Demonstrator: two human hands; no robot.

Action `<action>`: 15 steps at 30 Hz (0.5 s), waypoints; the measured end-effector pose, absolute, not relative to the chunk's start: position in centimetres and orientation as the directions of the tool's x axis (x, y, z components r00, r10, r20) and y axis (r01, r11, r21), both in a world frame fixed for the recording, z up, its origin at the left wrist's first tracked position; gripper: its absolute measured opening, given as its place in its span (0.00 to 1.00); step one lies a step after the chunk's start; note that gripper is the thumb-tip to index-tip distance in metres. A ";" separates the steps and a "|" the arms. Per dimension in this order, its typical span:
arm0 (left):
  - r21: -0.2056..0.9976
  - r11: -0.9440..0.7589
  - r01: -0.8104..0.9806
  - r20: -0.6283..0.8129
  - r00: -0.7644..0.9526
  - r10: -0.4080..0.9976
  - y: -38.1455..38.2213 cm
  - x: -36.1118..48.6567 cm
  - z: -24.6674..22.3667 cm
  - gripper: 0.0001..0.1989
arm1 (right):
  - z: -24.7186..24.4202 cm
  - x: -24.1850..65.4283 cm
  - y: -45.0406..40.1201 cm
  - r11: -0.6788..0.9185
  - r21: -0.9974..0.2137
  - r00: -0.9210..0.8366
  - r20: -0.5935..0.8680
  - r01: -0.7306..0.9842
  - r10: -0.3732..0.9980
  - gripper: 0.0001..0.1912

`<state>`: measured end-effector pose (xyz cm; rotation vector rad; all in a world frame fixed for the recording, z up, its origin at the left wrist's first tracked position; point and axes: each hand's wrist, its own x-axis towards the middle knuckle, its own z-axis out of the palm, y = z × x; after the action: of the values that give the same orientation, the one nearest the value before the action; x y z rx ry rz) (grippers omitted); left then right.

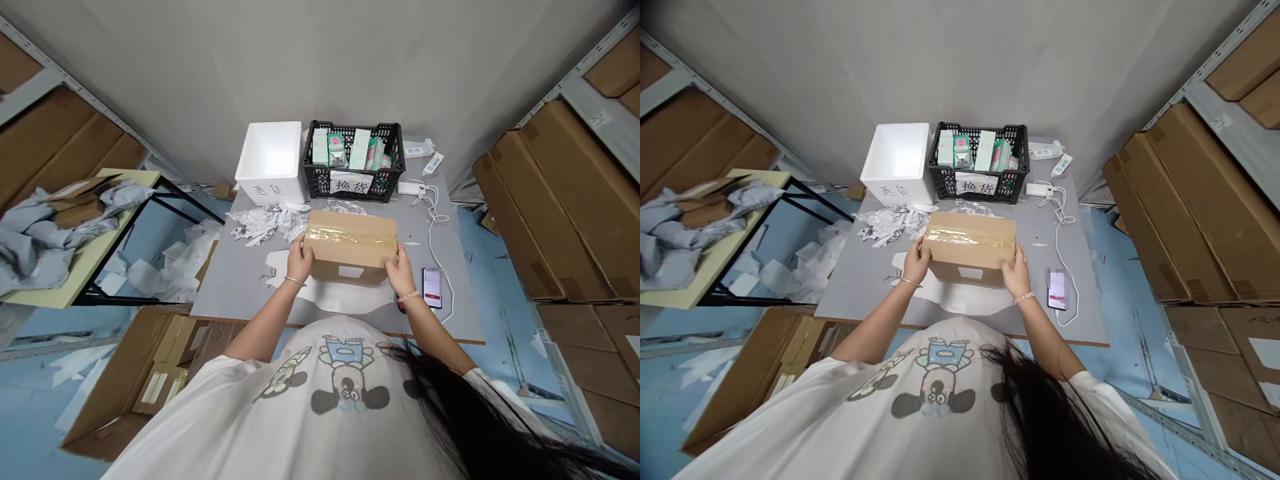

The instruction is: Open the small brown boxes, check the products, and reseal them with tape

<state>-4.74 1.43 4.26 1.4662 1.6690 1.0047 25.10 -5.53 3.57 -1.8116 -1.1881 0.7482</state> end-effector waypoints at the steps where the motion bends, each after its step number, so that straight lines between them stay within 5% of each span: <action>1: 0.870 0.056 0.491 0.018 -0.145 0.989 1.2 -4.5 4.4 0.25 | 3.6 25.0 -5.5 -0.225 -0.858 0.388 -0.033 0.462 0.921 0.40; 9: 0.963 0.180 0.200 -0.149 -0.159 0.976 0.1 -3.9 4.0 0.27 | 3.1 24.3 -6.0 -0.145 -0.918 0.422 0.026 0.369 0.906 0.40; 13: 0.862 0.297 0.410 -0.210 -0.243 0.947 1.5 -4.5 5.4 0.17 | 3.5 24.6 -6.0 -0.172 -0.946 0.428 -0.040 0.274 0.903 0.35; 15: 0.762 0.323 0.561 -0.220 -0.245 0.944 2.6 -4.6 6.4 0.20 | 3.8 24.9 -5.6 -0.210 -0.948 0.416 -0.094 0.241 0.904 0.30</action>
<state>-4.65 2.63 6.43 1.3261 1.9177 0.7274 24.85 -5.59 3.83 -1.6991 -1.0080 0.8546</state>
